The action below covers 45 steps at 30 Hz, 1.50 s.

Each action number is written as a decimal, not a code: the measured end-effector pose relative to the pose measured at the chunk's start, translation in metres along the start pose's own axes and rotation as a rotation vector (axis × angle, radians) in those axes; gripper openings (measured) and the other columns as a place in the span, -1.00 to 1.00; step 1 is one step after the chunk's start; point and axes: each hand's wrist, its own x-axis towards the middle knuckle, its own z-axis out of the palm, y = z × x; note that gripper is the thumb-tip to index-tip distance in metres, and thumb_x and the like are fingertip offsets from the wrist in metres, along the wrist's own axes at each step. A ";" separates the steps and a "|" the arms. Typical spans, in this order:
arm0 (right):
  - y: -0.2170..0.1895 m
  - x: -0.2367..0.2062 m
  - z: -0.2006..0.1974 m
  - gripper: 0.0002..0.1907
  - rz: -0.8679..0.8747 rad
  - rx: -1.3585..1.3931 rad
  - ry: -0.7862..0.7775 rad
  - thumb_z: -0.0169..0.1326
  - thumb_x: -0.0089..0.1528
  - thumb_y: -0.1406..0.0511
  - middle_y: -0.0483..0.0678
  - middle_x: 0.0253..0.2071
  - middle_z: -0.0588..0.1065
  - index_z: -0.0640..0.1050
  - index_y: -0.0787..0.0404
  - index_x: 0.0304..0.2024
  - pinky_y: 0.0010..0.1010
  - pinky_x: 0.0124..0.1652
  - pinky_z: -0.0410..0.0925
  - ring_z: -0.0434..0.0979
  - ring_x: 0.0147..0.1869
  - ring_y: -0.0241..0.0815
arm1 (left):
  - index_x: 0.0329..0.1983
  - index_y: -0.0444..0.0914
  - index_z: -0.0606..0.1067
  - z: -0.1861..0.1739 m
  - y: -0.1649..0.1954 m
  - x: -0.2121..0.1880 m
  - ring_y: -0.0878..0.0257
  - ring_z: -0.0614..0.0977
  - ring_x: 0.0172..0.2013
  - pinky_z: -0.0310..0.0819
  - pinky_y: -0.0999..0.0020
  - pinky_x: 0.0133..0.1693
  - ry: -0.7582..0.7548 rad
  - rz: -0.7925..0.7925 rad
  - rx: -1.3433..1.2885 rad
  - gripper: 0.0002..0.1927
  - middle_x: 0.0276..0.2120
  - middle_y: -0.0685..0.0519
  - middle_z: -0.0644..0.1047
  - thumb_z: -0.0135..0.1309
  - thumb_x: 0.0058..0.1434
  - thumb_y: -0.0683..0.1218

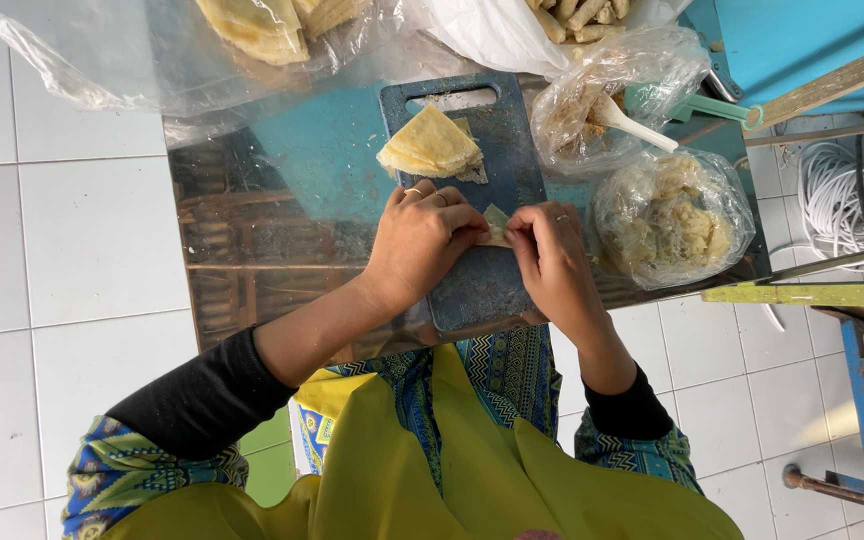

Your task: The person spoons filling from a plastic bag onto triangular pastry wrappers and folds the wrappers over the filling by hand, pressing the edges closed. The folded pastries are set on the cutting board, where a pile of finished pieces accumulates.

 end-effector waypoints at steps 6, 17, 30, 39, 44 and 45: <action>0.002 -0.009 -0.011 -0.80 -0.084 0.042 -0.053 0.18 0.29 0.42 0.06 -0.05 0.48 0.48 0.33 -0.05 -0.15 -0.02 0.36 0.46 0.07 0.09 | -0.37 -0.03 0.67 0.002 -0.001 -0.005 0.10 0.50 -0.13 0.28 0.10 -0.14 0.009 0.066 0.127 -0.78 -0.25 0.15 0.53 0.30 0.01 0.14; 0.023 0.013 -0.009 -0.77 0.168 0.222 -0.053 0.33 0.22 0.37 0.02 -0.26 0.43 0.51 0.31 -0.26 -0.32 -0.23 0.32 0.43 -0.21 -0.09 | -0.44 -0.13 0.57 0.001 0.004 0.004 0.12 0.50 -0.17 0.17 0.12 -0.16 0.066 -0.210 -0.027 -0.78 -0.35 0.17 0.56 0.35 0.02 0.04; 0.020 0.013 -0.002 -0.87 0.037 0.143 0.009 0.32 0.26 0.43 -0.02 -0.21 0.56 0.62 0.27 -0.17 -0.40 -0.25 0.40 0.56 -0.18 -0.13 | -0.42 0.00 0.67 -0.001 -0.002 0.009 0.15 0.51 -0.14 0.19 0.08 -0.11 0.031 -0.233 -0.036 -0.83 -0.40 0.21 0.57 0.35 0.05 0.13; 0.023 0.025 -0.002 -0.77 -0.108 0.086 0.017 0.30 0.21 0.46 -0.14 -0.15 0.58 0.62 0.13 -0.12 -0.32 -0.07 0.39 0.54 -0.06 -0.11 | -0.29 -0.06 0.52 0.015 -0.007 0.018 0.16 0.62 -0.24 0.37 0.15 -0.13 0.058 -0.068 0.147 -0.86 -0.41 0.20 0.61 0.27 0.17 -0.04; 0.009 0.013 0.001 -0.56 -0.221 -0.421 -0.009 0.13 0.14 0.51 -0.13 -0.04 0.54 0.62 0.15 0.08 -0.16 0.01 0.27 0.43 0.10 -0.05 | -0.15 -0.11 0.47 0.021 -0.019 0.027 0.10 0.63 -0.26 0.43 0.13 -0.21 0.126 -0.001 0.264 -0.86 -0.35 0.07 0.59 0.20 0.28 -0.09; 0.010 0.014 0.004 -0.57 -0.228 -0.466 -0.014 0.12 0.16 0.49 -0.12 -0.01 0.52 0.61 0.19 0.10 -0.15 0.02 0.25 0.41 0.13 -0.05 | -0.11 -0.13 0.47 0.019 -0.022 0.030 0.09 0.62 -0.25 0.43 0.12 -0.23 0.201 0.018 0.239 -0.82 -0.32 0.06 0.59 0.18 0.26 -0.13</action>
